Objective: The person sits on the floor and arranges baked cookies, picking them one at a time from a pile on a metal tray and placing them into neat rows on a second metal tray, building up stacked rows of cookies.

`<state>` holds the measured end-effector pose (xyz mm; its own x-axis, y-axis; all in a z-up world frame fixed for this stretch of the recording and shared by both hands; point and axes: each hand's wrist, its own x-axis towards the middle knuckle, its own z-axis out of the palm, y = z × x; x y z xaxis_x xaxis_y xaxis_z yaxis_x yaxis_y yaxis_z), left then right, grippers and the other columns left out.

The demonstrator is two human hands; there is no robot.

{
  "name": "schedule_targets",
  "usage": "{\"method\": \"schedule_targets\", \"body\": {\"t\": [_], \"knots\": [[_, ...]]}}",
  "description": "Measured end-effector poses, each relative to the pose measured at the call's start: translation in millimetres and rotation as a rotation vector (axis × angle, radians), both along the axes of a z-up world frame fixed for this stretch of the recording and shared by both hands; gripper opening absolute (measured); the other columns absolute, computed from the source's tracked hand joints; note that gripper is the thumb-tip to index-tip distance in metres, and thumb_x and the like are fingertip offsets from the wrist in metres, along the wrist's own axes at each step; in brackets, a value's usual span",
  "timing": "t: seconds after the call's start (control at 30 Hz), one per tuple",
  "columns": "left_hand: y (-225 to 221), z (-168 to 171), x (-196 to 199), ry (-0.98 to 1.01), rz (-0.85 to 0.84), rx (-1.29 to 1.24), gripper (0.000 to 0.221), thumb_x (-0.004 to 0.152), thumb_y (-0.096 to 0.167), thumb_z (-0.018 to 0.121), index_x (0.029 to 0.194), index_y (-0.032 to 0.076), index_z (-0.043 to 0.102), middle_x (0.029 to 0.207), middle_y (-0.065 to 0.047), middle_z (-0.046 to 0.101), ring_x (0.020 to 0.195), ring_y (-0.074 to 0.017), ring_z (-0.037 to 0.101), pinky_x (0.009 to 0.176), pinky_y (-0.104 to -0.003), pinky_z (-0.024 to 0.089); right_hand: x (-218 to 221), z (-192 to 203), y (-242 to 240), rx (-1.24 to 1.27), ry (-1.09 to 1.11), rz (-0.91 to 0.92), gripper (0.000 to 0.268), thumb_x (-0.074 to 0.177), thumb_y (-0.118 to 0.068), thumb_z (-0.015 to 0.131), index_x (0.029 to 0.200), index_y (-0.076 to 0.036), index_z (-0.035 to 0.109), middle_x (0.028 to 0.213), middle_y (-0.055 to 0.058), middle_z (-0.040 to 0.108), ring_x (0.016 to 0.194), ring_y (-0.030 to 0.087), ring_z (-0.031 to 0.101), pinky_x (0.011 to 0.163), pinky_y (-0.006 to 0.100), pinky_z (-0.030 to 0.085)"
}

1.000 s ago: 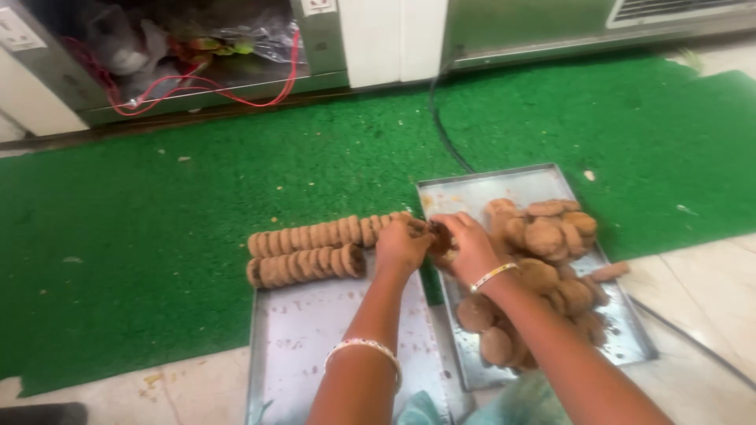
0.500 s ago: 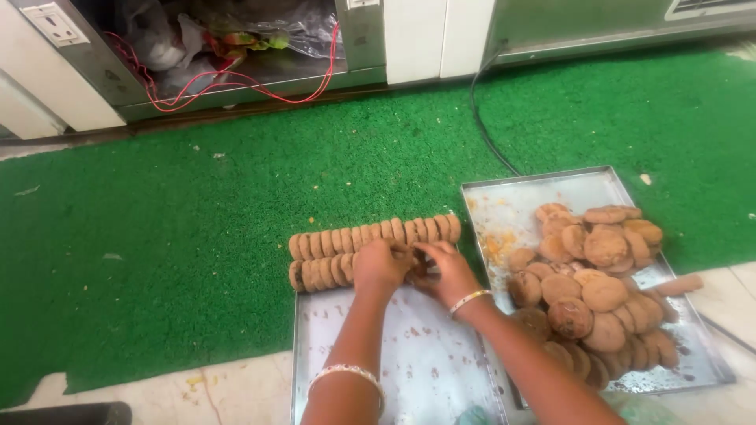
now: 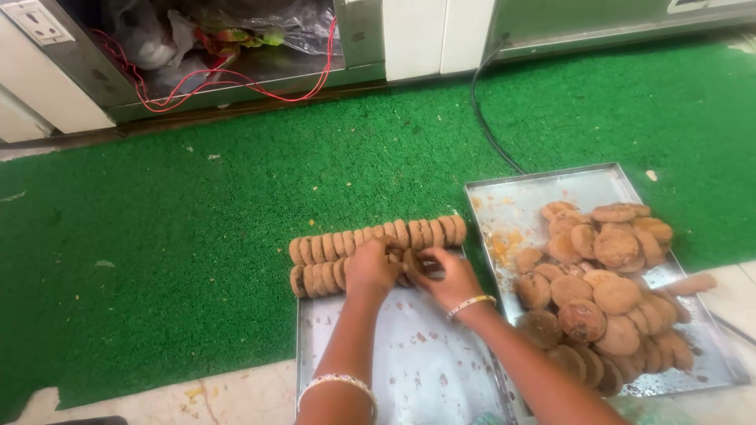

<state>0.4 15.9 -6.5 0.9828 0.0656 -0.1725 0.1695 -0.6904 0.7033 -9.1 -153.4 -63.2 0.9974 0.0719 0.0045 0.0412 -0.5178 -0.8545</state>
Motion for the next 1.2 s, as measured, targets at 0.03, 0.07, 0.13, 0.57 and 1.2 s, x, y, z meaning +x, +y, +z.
{"method": "schedule_targets", "body": {"t": [0.03,0.07,0.13,0.57,1.2], "knots": [[-1,2,-2,0.005,0.0,-0.002,0.03,0.079,0.017,0.082,0.107,0.025,0.077,0.107,0.003,0.079,0.102,-0.0186,0.073,0.088,-0.036,0.055,0,-1,0,-0.002,0.005,0.0,0.046,0.079,-0.017,0.082,0.12,-0.003,0.07,0.112,0.011,0.079,0.1,0.018,0.078,0.089,0.03,0.06],[-1,5,-4,-0.004,-0.016,0.003,0.036,0.075,0.017,0.086,0.108,0.024,0.076,0.107,0.001,0.078,0.103,-0.0202,0.072,0.089,-0.037,0.055,0,-2,-1,0.008,0.011,-0.008,0.044,0.08,-0.019,0.082,0.12,-0.003,0.07,0.112,0.011,0.079,0.099,0.018,0.078,0.088,0.031,0.06],[-3,10,-5,-0.014,-0.03,0.008,0.042,0.07,0.017,0.09,0.109,0.022,0.074,0.107,-0.001,0.077,0.104,-0.0218,0.072,0.09,-0.037,0.055,0,-4,0,0.019,0.016,-0.015,0.044,0.081,-0.021,0.081,0.119,-0.003,0.07,0.112,0.011,0.079,0.098,0.019,0.078,0.088,0.031,0.06],[-16,-2,-14,-0.094,-0.149,0.243,0.05,0.071,0.012,0.087,0.117,0.023,0.068,0.124,-0.005,0.062,0.112,-0.0299,0.067,0.094,-0.047,0.054,-3,2,-3,-0.045,0.045,-0.028,0.038,0.086,-0.021,0.076,0.122,-0.01,0.073,0.113,0.009,0.079,0.094,0.019,0.078,0.084,0.032,0.059],[-33,-12,-7,-0.168,-0.21,0.413,0.03,0.086,0.021,0.074,0.116,0.02,0.071,0.128,-0.009,0.06,0.126,-0.0302,0.054,0.1,-0.046,0.05,-7,4,-4,-0.063,-0.022,-0.041,0.036,0.09,-0.027,0.073,0.119,-0.007,0.07,0.113,0.01,0.077,0.098,0.022,0.077,0.087,0.034,0.058]]}}
